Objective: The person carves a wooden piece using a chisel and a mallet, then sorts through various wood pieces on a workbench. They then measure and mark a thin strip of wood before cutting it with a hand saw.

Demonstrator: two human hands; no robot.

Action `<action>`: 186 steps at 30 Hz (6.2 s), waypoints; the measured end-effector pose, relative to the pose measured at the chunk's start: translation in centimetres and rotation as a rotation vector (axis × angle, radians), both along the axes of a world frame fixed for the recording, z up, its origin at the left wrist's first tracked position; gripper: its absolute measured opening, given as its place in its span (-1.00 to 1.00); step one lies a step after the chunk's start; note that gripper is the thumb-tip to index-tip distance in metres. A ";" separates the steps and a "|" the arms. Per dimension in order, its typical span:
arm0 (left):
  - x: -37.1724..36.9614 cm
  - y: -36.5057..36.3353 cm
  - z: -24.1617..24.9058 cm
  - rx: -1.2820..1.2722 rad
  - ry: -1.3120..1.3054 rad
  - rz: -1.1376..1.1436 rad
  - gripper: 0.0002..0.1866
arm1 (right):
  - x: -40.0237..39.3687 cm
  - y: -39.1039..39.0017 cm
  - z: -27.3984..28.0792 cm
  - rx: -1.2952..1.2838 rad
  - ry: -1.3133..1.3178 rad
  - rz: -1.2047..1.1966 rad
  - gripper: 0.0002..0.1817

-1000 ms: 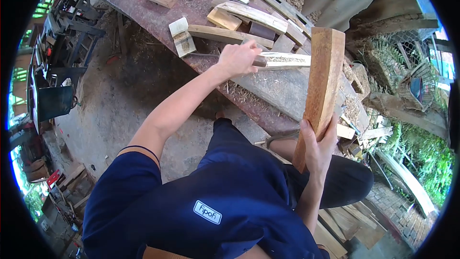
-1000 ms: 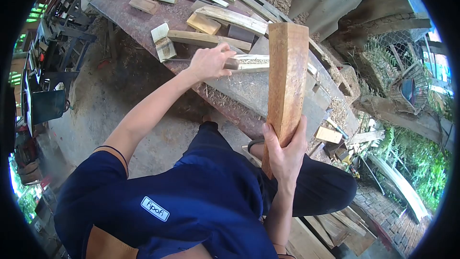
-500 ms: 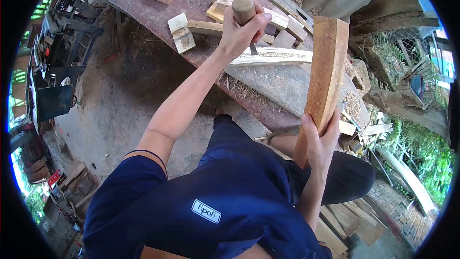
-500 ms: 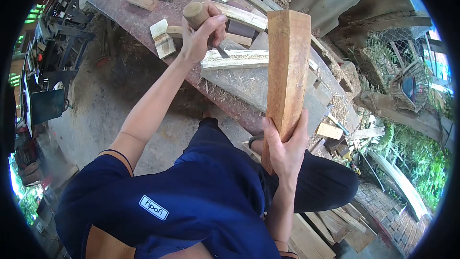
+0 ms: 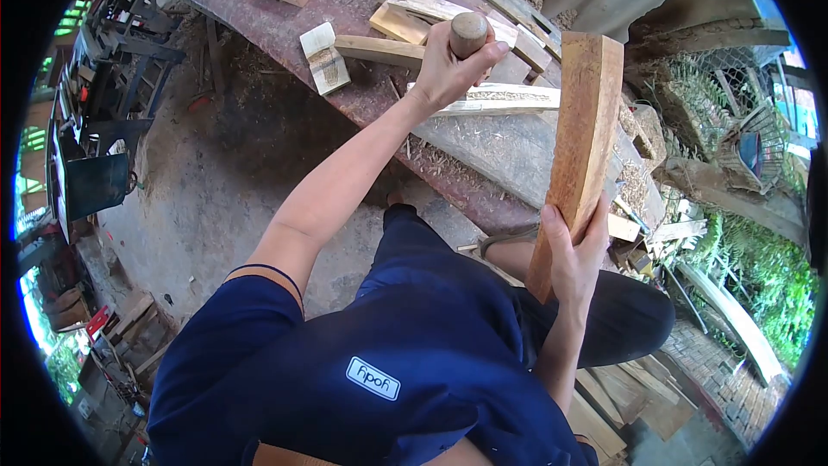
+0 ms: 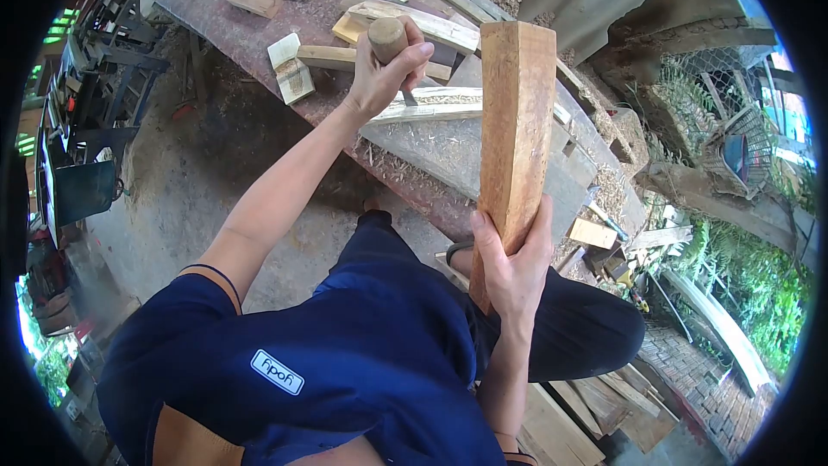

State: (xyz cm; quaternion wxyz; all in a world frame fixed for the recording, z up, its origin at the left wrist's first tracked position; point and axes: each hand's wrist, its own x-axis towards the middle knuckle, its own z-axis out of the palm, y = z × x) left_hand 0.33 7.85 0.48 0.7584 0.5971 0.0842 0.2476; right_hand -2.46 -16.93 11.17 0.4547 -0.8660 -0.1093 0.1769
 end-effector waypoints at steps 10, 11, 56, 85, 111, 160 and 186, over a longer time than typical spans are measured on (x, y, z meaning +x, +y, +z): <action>0.0 -1.5 -1.6 0.307 -0.168 0.166 -0.79 | 1.0 1.2 0.8 0.024 -0.043 0.067 -0.47; -0.2 -1.6 -1.7 0.306 -0.169 0.164 -0.79 | 1.3 1.6 1.2 0.073 -0.092 0.084 -0.45; -0.6 2.8 -1.1 -0.462 -0.143 0.327 -0.86 | 0.0 1.8 0.5 0.042 -0.002 0.093 -0.47; 1.1 -5.5 -1.0 0.295 -0.088 0.236 -0.78 | 1.5 3.3 2.4 0.294 -0.281 0.010 -0.38; 0.5 3.9 -2.2 -0.542 -0.127 0.299 -0.79 | 1.0 2.7 -0.4 0.068 -0.007 0.137 -0.43; -0.6 -3.7 -1.7 0.510 -0.358 0.227 -0.63 | 1.2 4.6 1.9 -0.238 -0.373 0.347 -0.44; -1.4 2.6 -1.2 -0.311 -0.159 0.363 -0.84 | 0.4 2.0 0.1 0.098 -0.019 0.077 -0.48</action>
